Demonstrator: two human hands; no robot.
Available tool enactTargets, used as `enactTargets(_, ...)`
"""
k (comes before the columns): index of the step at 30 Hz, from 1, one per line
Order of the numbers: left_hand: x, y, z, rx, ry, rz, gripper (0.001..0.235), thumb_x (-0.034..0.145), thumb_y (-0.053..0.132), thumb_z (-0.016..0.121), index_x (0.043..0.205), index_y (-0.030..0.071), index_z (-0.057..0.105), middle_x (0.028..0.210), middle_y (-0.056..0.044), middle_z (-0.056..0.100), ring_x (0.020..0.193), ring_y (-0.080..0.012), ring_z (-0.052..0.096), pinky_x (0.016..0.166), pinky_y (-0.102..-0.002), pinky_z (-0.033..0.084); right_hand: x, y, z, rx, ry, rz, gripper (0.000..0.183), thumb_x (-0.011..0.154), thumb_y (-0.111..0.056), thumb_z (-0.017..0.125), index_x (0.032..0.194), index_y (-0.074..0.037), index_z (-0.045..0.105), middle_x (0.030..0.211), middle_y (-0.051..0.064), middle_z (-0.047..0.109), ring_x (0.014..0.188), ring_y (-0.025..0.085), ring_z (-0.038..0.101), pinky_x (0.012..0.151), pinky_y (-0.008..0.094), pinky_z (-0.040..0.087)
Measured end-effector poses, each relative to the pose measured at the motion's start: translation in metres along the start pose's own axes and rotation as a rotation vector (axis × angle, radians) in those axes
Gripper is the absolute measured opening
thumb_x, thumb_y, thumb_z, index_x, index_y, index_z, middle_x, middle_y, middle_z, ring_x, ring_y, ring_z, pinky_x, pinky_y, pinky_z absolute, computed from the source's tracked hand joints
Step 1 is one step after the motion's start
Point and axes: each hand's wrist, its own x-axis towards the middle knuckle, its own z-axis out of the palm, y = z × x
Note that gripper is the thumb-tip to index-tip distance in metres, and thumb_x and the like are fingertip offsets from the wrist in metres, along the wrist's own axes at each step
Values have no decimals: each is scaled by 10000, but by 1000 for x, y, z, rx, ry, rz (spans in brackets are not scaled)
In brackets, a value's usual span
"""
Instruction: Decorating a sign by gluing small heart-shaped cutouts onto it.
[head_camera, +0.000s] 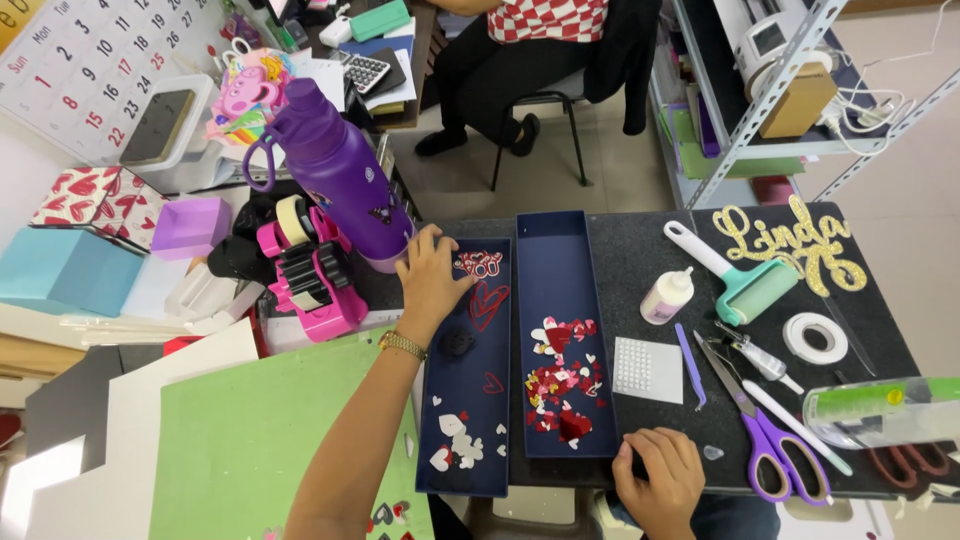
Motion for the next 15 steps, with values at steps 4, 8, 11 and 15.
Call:
enactTargets(4, -5, 7, -10, -48, -77, -15, 570, 780, 358, 877, 1273, 182, 653, 1436, -50, 422, 1348, -276, 389, 991, -560, 384, 3, -1, -1, 23, 10, -16, 93, 922, -75, 638, 844, -50, 682, 825, 73, 696, 768, 286, 636, 724, 385, 508)
enactTargets(8, -28, 34, -16, -171, -56, 212, 393, 869, 311, 780, 1233, 197, 685, 1408, -59, 516, 1334, -293, 446, 960, -545, 395, 8, -3, -2, 19, -14, -12, 98, 922, -98, 655, 843, -55, 693, 832, 68, 703, 790, 281, 643, 722, 379, 502)
enactTargets(11, -51, 68, -26, -154, -202, 446, 374, 906, 340, 737, 1255, 213, 694, 1388, -43, 577, 1344, -281, 459, 1012, -536, 386, 9, -3, -2, 4, -57, 7, 65, 901, -131, 683, 883, -77, 714, 871, 50, 709, 848, 281, 649, 758, 386, 496)
enactTargets(15, -63, 82, 18, -45, -131, 652, 453, 852, 445, 784, 1217, 178, 754, 1278, 12, 625, 1254, -218, 484, 906, -460, 349, 8, -2, -2, -14, -70, 8, 79, 903, -144, 678, 902, -83, 727, 895, 46, 717, 880, 276, 656, 745, 379, 487)
